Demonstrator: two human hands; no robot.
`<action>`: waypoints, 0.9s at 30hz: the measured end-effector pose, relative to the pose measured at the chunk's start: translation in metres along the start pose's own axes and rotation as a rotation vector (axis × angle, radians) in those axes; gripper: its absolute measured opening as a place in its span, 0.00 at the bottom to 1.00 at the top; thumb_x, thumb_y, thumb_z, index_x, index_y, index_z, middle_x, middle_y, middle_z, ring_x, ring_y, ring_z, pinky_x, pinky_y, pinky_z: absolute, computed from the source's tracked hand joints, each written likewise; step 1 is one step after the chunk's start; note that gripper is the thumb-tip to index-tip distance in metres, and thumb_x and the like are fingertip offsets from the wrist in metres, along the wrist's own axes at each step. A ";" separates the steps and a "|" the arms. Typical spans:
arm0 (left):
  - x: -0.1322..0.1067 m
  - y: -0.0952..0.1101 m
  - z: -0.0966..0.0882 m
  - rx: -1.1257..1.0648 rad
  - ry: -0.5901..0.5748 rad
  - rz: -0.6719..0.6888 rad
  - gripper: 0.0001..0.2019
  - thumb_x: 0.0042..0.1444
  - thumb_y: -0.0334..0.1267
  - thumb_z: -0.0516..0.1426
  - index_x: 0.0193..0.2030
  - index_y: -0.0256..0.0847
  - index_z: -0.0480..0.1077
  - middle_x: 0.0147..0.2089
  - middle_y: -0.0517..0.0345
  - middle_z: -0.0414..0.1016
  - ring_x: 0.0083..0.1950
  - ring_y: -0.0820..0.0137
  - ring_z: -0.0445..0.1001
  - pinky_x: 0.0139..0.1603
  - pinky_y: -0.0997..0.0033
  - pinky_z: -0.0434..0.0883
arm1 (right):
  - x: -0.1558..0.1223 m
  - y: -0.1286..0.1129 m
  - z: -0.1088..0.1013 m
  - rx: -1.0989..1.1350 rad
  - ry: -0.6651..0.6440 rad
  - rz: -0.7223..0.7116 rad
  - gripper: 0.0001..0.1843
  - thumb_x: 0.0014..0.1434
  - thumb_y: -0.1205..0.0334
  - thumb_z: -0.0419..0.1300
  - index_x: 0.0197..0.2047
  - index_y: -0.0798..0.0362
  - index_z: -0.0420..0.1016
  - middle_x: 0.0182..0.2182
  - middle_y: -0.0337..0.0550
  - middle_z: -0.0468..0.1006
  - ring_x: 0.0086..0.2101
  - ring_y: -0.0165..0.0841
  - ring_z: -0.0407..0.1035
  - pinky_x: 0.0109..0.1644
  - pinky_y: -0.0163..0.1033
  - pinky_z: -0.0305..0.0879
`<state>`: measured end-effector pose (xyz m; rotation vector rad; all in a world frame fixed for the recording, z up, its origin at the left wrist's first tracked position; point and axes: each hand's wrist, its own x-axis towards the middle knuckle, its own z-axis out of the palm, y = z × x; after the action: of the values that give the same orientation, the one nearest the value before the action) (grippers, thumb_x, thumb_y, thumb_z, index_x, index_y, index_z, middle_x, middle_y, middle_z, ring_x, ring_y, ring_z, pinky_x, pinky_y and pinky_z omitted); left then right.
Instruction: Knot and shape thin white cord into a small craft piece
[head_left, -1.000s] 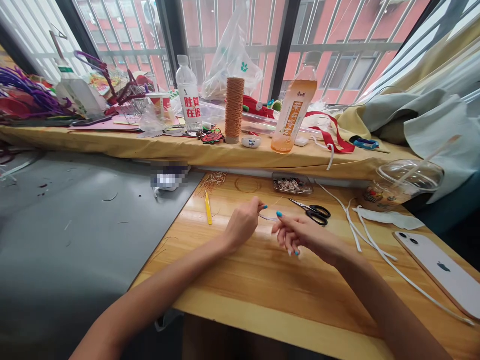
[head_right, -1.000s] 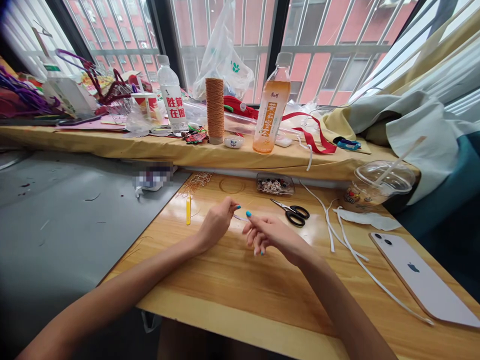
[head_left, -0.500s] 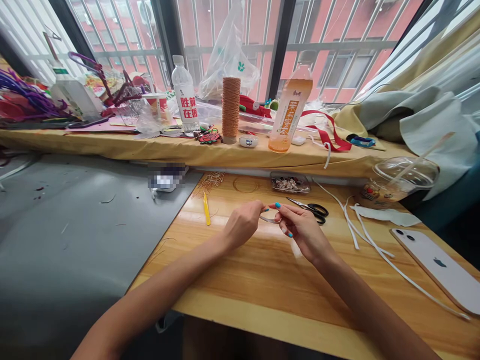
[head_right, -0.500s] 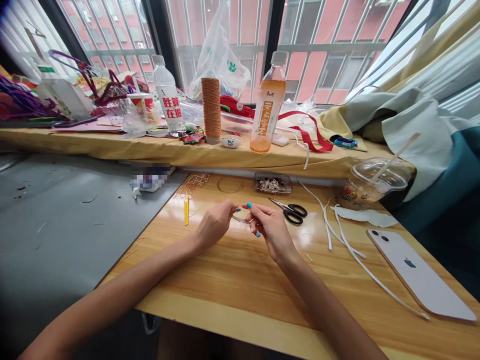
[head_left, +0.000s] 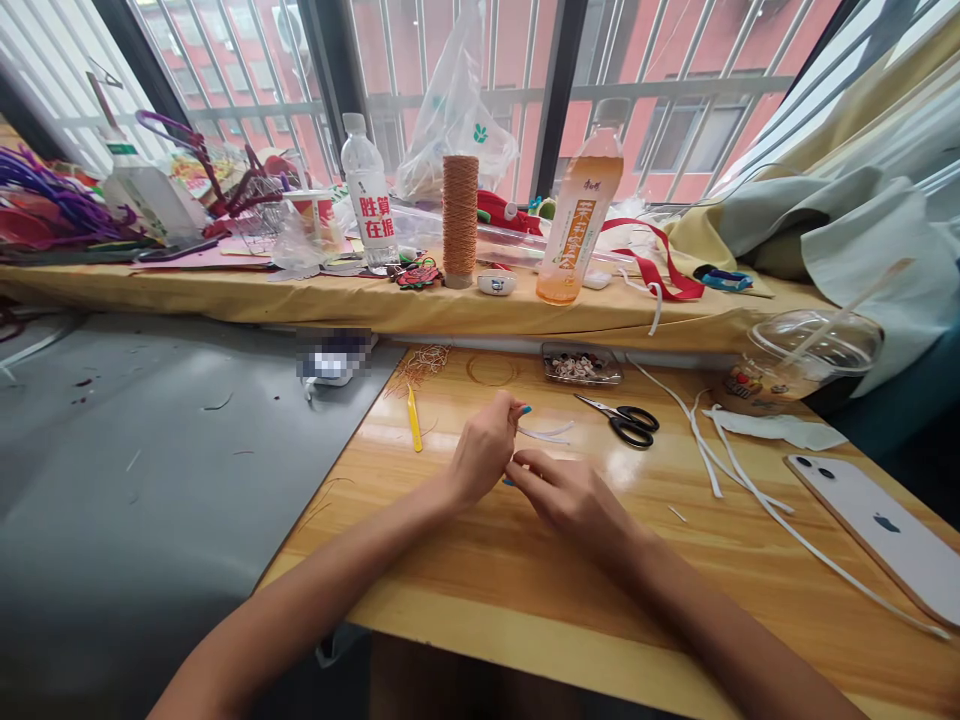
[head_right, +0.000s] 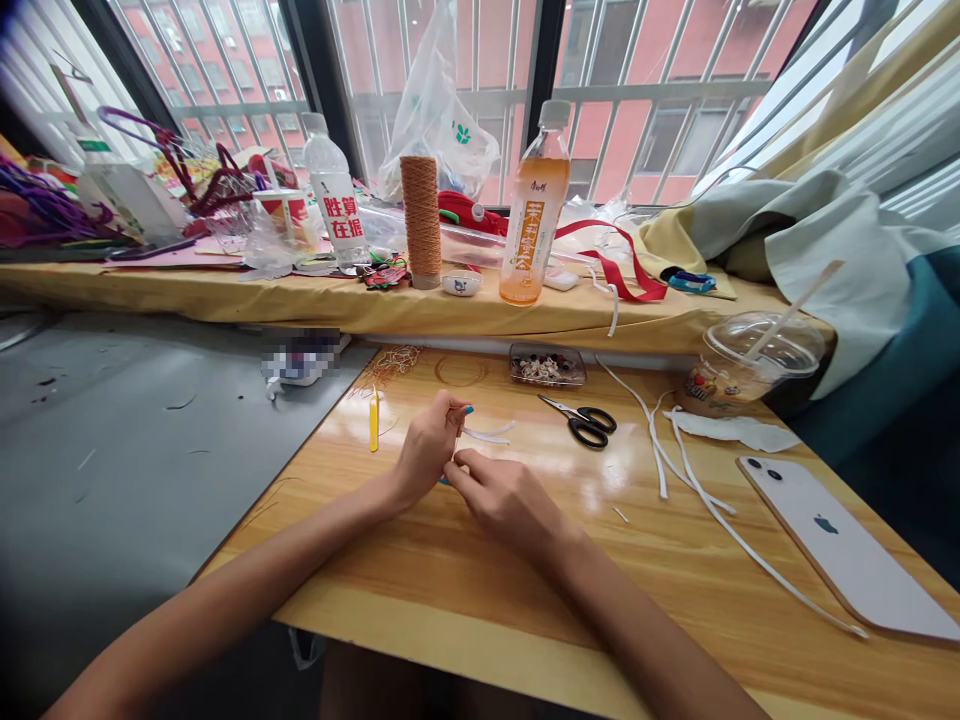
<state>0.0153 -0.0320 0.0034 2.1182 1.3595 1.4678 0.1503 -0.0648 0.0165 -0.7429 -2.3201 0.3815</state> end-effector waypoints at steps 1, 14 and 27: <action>0.000 0.002 -0.001 -0.049 -0.003 -0.034 0.07 0.57 0.36 0.44 0.32 0.38 0.59 0.22 0.63 0.61 0.22 0.78 0.60 0.24 0.80 0.57 | -0.001 0.003 0.002 -0.002 -0.034 -0.027 0.15 0.57 0.65 0.44 0.38 0.52 0.72 0.31 0.48 0.72 0.30 0.33 0.65 0.31 0.38 0.60; 0.005 0.030 -0.009 -0.884 -0.001 -0.412 0.15 0.49 0.49 0.53 0.29 0.37 0.59 0.21 0.64 0.61 0.20 0.80 0.57 0.20 0.81 0.56 | 0.013 0.011 0.009 1.302 0.269 0.752 0.08 0.42 0.58 0.62 0.22 0.53 0.69 0.19 0.34 0.61 0.19 0.23 0.51 0.22 0.31 0.51; 0.008 0.011 -0.004 -0.512 -0.348 -0.295 0.06 0.53 0.35 0.50 0.28 0.35 0.63 0.23 0.63 0.63 0.25 0.78 0.61 0.27 0.80 0.57 | 0.013 0.032 -0.011 1.042 0.255 0.748 0.13 0.47 0.55 0.59 0.20 0.55 0.67 0.19 0.33 0.60 0.20 0.23 0.51 0.22 0.31 0.44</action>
<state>0.0183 -0.0327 0.0169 1.6638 0.9838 1.1128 0.1627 -0.0307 0.0167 -0.9647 -1.2223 1.5479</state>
